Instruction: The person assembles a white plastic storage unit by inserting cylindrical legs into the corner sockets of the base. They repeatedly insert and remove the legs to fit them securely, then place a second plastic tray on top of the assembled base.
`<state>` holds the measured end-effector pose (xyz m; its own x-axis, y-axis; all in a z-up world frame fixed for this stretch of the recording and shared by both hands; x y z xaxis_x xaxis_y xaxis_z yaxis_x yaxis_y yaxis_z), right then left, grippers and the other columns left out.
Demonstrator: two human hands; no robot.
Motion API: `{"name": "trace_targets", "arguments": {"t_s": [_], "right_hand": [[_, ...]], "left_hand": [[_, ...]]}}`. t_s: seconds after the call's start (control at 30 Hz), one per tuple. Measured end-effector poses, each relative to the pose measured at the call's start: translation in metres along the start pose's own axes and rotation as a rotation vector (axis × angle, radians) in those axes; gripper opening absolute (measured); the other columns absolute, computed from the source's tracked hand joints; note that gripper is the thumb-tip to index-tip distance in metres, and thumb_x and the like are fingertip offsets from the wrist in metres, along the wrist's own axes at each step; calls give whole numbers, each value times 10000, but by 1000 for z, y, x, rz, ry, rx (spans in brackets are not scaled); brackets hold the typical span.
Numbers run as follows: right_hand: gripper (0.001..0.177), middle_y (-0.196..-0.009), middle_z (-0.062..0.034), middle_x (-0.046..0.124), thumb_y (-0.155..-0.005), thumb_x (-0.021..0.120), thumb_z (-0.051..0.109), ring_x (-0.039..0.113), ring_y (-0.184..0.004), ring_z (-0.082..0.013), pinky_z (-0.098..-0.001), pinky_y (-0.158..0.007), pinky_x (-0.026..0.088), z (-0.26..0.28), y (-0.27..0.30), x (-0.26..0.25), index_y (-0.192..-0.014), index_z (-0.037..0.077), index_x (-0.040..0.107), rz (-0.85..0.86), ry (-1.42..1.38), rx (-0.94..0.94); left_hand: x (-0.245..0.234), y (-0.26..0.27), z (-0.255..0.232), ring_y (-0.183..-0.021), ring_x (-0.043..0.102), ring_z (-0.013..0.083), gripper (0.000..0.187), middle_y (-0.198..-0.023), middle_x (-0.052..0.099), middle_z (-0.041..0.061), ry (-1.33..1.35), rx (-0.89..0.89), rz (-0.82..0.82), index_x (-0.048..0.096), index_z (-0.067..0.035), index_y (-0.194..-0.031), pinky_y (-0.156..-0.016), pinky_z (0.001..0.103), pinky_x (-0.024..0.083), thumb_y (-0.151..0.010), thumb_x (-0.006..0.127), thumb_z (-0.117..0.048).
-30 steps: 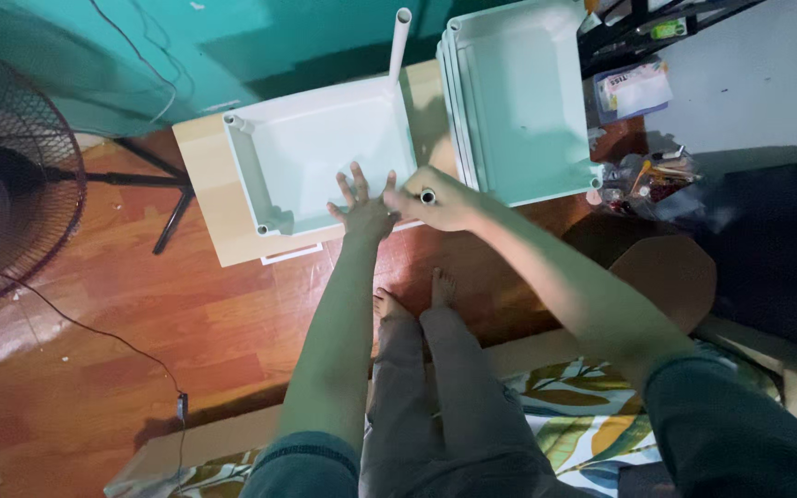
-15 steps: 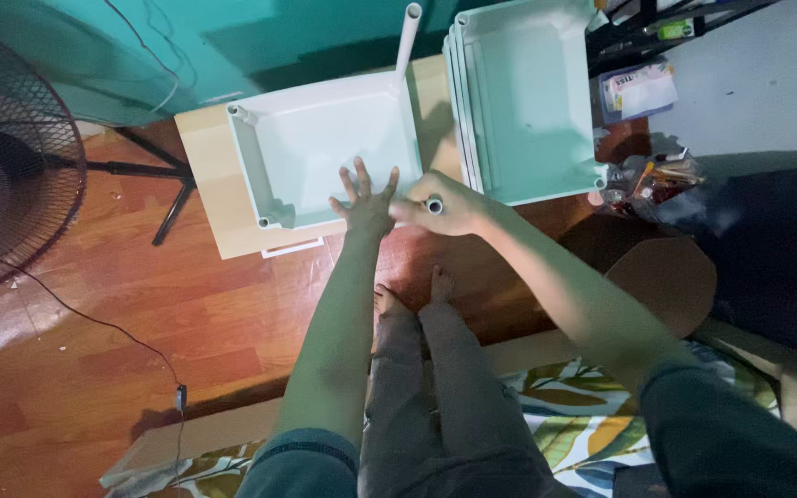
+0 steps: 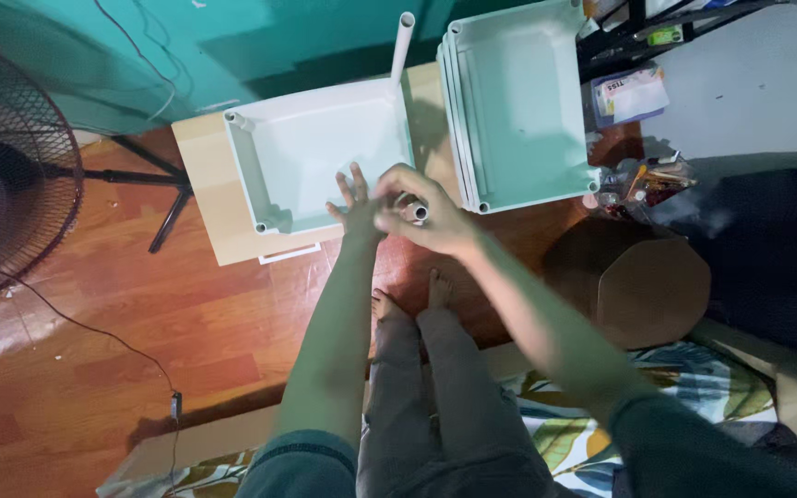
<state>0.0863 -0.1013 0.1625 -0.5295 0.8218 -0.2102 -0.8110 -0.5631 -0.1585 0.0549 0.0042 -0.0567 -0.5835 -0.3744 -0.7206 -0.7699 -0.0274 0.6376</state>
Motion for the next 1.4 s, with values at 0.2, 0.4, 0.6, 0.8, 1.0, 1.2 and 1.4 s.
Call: {"name": "trace_targets", "arguments": {"t_s": [0.2, 0.4, 0.6, 0.8, 1.0, 1.2, 1.4], "right_hand": [[355, -593, 3, 601, -973, 563, 291, 566, -574, -110, -287, -575, 441, -44, 4, -8, -718, 65, 666, -72, 18, 426], [337, -689, -8, 594, -958, 590, 337, 573, -661, -114, -276, -644, 469, -72, 41, -16, -770, 59, 628, -974, -246, 375], [353, -785, -20, 587, -943, 617, 384, 580, -749, -118, -265, -713, 497, -48, 16, 9, -823, 54, 589, 110, -101, 252], [503, -718, -23, 540, -1025, 506, 424, 584, -680, -166, -336, -627, 451, -86, 27, -2, -671, 72, 564, -348, -45, 559], [380, -851, 69, 556, -1099, 534, 362, 514, -788, -81, -282, -705, 412, -110, 47, -2, -840, 86, 556, -1224, -247, 427], [526, -641, -113, 430, -1060, 615, 341, 404, -625, -175, -366, -572, 351, -88, 36, -4, -732, -47, 480, -823, 104, 471], [708, -1094, -195, 555, -742, 846, 249, 579, -974, -286, -381, -828, 500, -16, 48, -28, -1241, -44, 436, -556, 461, 151]], "left_hand": [[-2, 2, -2, -1469, -187, 438, 795, -1628, -168, 134, -33, 26, -42, 285, -490, -1481, -1032, 820, 115, -821, 727, -467], [-2, 3, -3, -1466, -175, 439, 822, -1621, -168, 133, -54, 22, -22, 262, -504, -1497, -1033, 820, 129, -817, 723, -470], [9, -14, 5, -1459, -205, 509, 589, -1682, -199, 185, -311, 22, 3, 454, -362, -1433, -990, 791, 98, -900, 701, -402], [0, 2, -2, -1454, -172, 461, 813, -1614, -151, 158, -67, 55, -86, 246, -490, -1499, -1009, 835, 124, -828, 705, -479], [-7, 7, -7, -1459, -173, 455, 813, -1617, -173, 151, -62, 28, -39, 238, -506, -1492, -1015, 827, 118, -825, 702, -489], [-6, 2, -9, -1461, -161, 470, 778, -1612, -160, 153, -60, 41, -118, 239, -490, -1491, -1001, 833, 105, -847, 674, -519], [-13, 19, -19, -1480, 1, 422, 902, -1606, 41, 182, -122, 33, -237, 219, -405, -1545, -1111, 733, 81, -800, 724, -476]]}}
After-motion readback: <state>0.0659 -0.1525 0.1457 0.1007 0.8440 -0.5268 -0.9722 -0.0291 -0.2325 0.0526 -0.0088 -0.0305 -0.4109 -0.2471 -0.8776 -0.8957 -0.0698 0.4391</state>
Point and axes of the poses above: each hand's wrist, its own y-axis away from the middle knuckle, its own x-axis out of the palm, z = x × y, the point moved 7 cm from there along -y, towards the middle knuckle
